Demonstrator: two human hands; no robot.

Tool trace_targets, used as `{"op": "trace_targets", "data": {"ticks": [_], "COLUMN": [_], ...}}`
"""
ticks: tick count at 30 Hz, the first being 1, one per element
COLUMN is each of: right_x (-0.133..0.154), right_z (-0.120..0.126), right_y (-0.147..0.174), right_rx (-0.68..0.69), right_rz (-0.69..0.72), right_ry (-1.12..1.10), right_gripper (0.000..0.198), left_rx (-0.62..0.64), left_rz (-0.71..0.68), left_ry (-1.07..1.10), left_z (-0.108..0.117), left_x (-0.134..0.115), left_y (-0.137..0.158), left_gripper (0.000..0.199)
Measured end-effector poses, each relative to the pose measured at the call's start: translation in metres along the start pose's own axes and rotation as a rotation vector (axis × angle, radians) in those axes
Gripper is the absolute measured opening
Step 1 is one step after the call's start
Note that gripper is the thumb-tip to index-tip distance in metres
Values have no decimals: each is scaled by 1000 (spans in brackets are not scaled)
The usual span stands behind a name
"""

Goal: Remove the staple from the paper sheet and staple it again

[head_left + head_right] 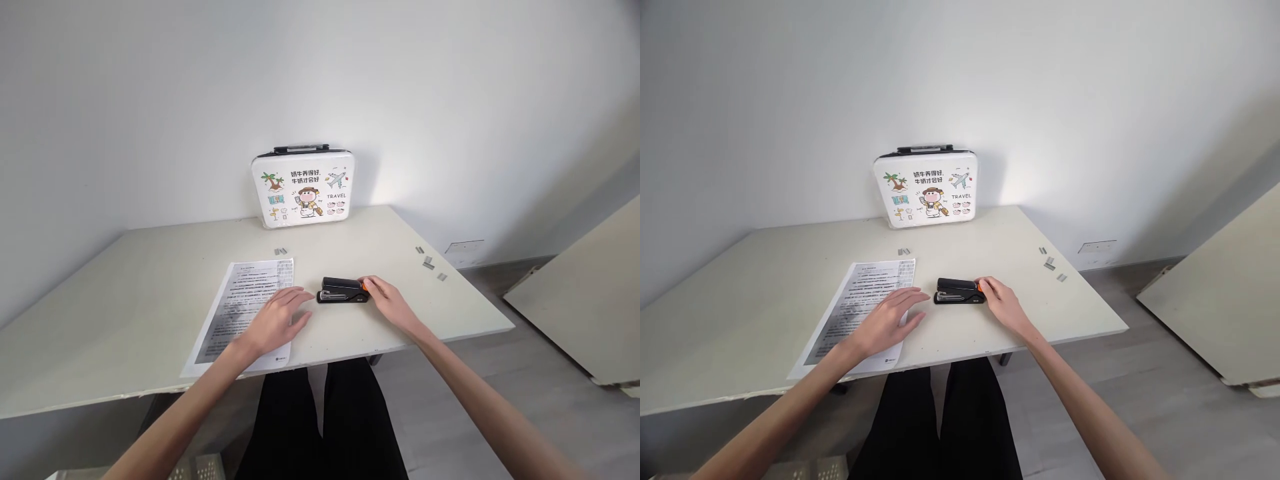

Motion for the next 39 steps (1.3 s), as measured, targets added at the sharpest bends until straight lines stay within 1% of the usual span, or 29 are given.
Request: {"op": "trace_targets", "data": {"ticks": [2, 5, 7, 10, 12, 15, 17, 19, 25, 28, 30, 31, 32, 35, 36, 39], "right_x": [-1, -2, -2, -1, -1, -2, -4, -8, -11, -11, -10, -10, -9, -9, -10, -13], "right_z": [-2, -1, 1, 2, 0, -6, -8, -10, -11, -10, -10, -10, -10, -9, -9, -9], "right_y": [-1, -2, -1, 2, 3, 4, 3, 3, 4, 4, 4, 4, 4, 4, 4, 5], "right_rx": [-6, -14, -22, -25, 8, 69, 76, 72, 74, 46, 48, 52, 57, 53, 48, 41], "right_rz": [23, 59, 63, 41, 32, 69, 90, 82, 56, 56, 50, 43, 38, 33, 34, 35], "right_ry": [13, 3, -9, -3, 13, 86, 138, 156, 143, 135, 122, 118, 113, 108, 108, 107], "right_gripper": [45, 43, 42, 43, 43, 43, 45, 44, 38, 38, 37, 37, 37, 36, 36, 39], "left_rx": [-7, 14, 25, 16, -4, -41, -48, -41, -16, 40, 74, 70, 42, -78, -75, -54], "left_rz": [30, 82, 91, 71, 61, 53, 41, 31, 39, -9, -21, 2, 58, 334, 420, 531], "left_ry": [46, 94, 114, 124, 123, 139, 144, 129, 48, 37, 23, 8, -13, -84, -109, -140], "left_z": [-7, -15, -19, -26, -30, -32, -30, -26, -4, 7, 15, 19, 24, 34, 34, 27], "left_x": [-3, -2, -1, 0, 2, 6, 10, 15, 33, 42, 55, 64, 76, 119, 133, 163], "left_y": [-8, -19, -27, -40, -48, -53, -51, -47, -29, -20, -20, -23, -28, -52, -61, -91], "left_gripper": [35, 38, 38, 28, 22, 22, 22, 22, 26, 29, 34, 38, 42, 43, 43, 49]}}
Point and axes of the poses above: each hand's wrist, its own y-axis away from the middle knuckle, its own z-axis out of the back of the hand, x = y × z, the point moved 4 cm from there along -y, towards the middle knuckle, and after that the axes turned 6 degrees about z, right-handed, at the moved point
